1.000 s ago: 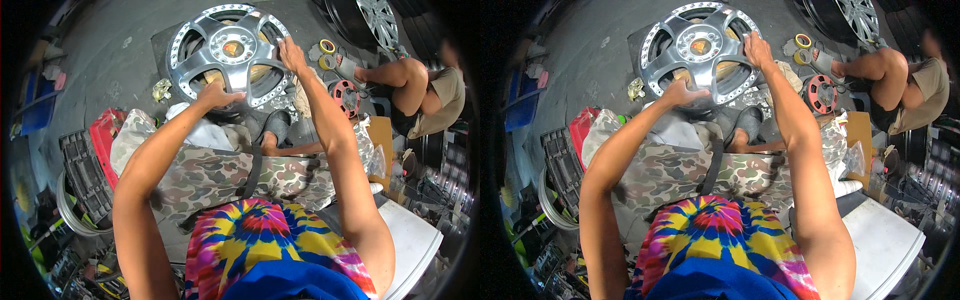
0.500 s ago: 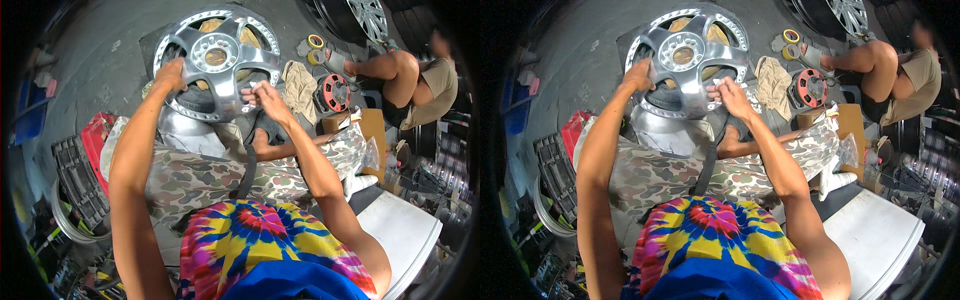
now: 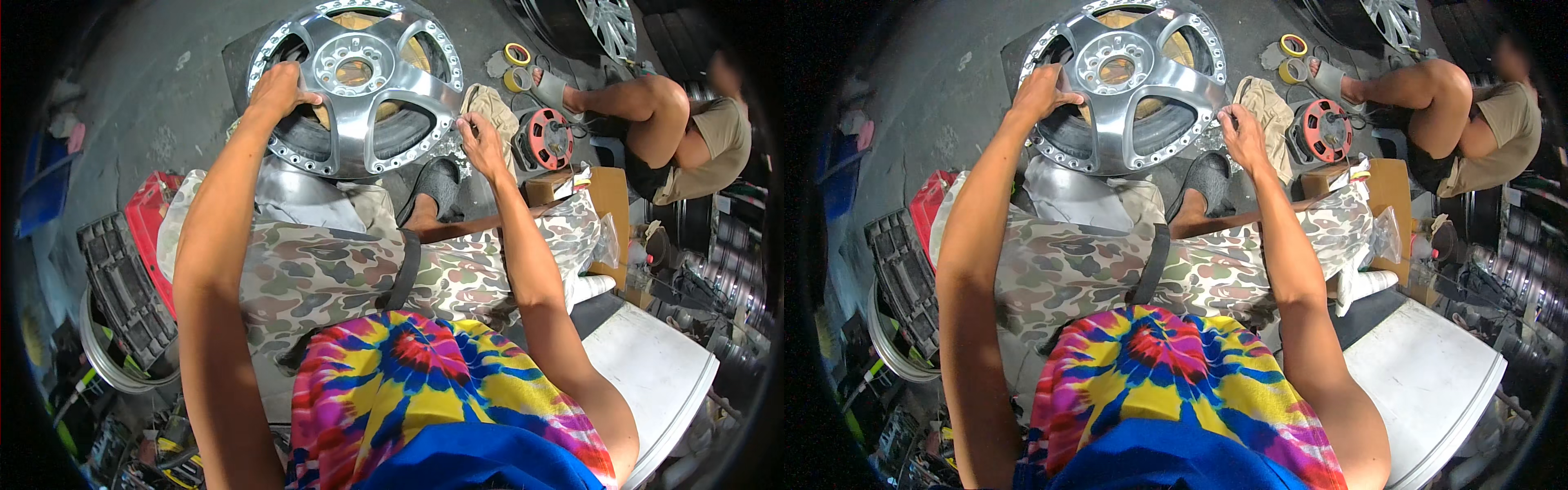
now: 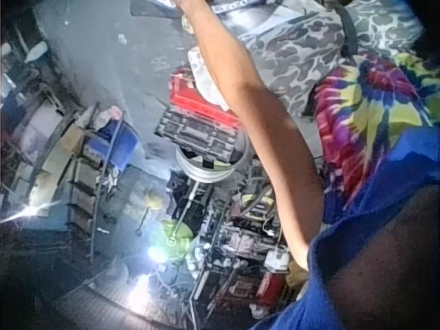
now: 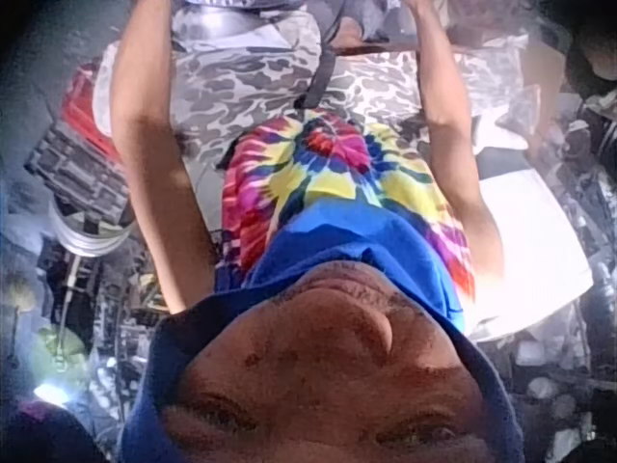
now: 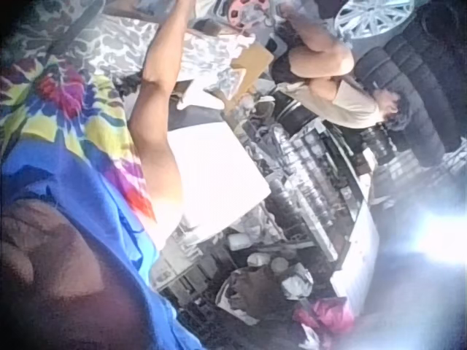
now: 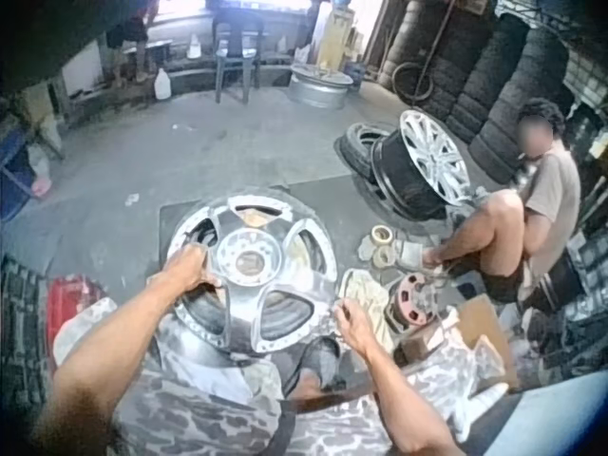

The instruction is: The person sits on the floor and cleans a silver wheel rim using a white cloth and a green spray bottle. They wipe the rim's surface and edges, occasionally spraying liquid onto the cloth and continuing to wipe different sections of the rim.

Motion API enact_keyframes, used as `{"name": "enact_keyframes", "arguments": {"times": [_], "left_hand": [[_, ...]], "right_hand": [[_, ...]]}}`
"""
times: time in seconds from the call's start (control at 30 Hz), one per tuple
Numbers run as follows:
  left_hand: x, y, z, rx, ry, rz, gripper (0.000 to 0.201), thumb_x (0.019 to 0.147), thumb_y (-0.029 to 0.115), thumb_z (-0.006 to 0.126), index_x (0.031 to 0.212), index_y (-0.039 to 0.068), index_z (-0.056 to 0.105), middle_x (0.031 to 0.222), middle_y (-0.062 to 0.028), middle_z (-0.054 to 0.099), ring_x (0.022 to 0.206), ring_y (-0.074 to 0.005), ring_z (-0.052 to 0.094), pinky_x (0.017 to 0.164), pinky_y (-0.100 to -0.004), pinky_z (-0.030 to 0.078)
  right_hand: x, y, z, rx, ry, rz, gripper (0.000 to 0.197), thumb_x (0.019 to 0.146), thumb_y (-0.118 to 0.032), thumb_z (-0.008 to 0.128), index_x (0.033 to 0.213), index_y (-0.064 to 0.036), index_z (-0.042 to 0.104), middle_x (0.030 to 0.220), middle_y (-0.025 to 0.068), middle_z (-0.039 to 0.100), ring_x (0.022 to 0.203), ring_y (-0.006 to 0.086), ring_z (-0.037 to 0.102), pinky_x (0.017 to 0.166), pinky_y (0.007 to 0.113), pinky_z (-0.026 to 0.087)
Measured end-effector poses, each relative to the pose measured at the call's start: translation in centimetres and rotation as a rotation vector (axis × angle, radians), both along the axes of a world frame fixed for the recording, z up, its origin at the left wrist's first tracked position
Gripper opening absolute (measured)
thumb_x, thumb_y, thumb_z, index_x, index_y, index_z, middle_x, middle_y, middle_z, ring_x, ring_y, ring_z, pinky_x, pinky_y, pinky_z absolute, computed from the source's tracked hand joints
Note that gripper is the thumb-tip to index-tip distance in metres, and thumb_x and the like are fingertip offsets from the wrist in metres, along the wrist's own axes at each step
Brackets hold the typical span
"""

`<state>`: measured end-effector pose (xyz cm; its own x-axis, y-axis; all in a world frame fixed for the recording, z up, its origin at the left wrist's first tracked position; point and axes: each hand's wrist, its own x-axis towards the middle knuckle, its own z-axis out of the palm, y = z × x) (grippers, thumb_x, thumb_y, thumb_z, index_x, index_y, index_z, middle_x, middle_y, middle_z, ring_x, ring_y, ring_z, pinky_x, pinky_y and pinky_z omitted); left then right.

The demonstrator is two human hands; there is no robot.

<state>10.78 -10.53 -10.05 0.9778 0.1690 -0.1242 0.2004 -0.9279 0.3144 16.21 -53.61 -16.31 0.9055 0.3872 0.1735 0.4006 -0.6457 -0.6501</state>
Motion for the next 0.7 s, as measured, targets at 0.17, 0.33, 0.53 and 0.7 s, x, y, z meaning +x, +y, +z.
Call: {"name": "enact_keyframes", "arguments": {"times": [0.17,0.33,0.53,0.7], "left_hand": [[0.0,-0.8,1.2,0.01,0.033,0.015,0.064,0.069,0.046,0.095,0.102,-0.003,0.069,0.11,-0.0245,0.073,0.11,-0.0417,0.07,0.094,-0.0492,0.055],[0.1,-0.1,-0.1,-0.001,0.031,0.014,0.064,0.07,0.046,0.094,0.102,-0.002,0.068,0.108,-0.0229,0.072,0.107,-0.0408,0.069,0.091,-0.0497,0.054],[-0.1,-0.4,-0.1,0.012,0.002,0.016,0.062,0.071,0.046,0.094,0.1,-0.002,0.067,0.107,-0.0225,0.073,0.106,-0.0404,0.069,0.09,-0.0494,0.054],[0.0,-0.3,0.0,-0.003,0.021,0.011,0.061,0.072,0.045,0.094,0.101,-0.001,0.068,0.107,-0.0228,0.073,0.106,-0.0407,0.069,0.09,-0.049,0.055]], "right_hand": [[0.2,0.3,0.4,-0.044,-0.097,0.012,0.027,0.104,-0.028,0.062,0.104,-0.0019,0.07,0.087,0.0173,0.07,0.078,0.0285,0.066,0.075,0.04,0.052],[-1.0,0.8,0.8,-0.08,0.121,-0.018,0.028,0.103,-0.028,0.063,0.102,-0.001,0.071,0.076,0.0143,0.067,0.07,0.0246,0.063,0.071,0.038,0.051],[-1.9,1.1,1.4,-0.072,0.258,-0.056,0.029,0.103,-0.028,0.063,0.1,-0.0011,0.071,0.073,0.0104,0.065,0.069,0.019,0.061,0.069,0.036,0.05],[-2.3,1.4,1.2,-0.087,0.222,-0.098,0.03,0.103,-0.03,0.063,0.098,-0.0024,0.072,0.071,0.0095,0.064,0.068,0.0188,0.06,0.069,0.037,0.05]]}}
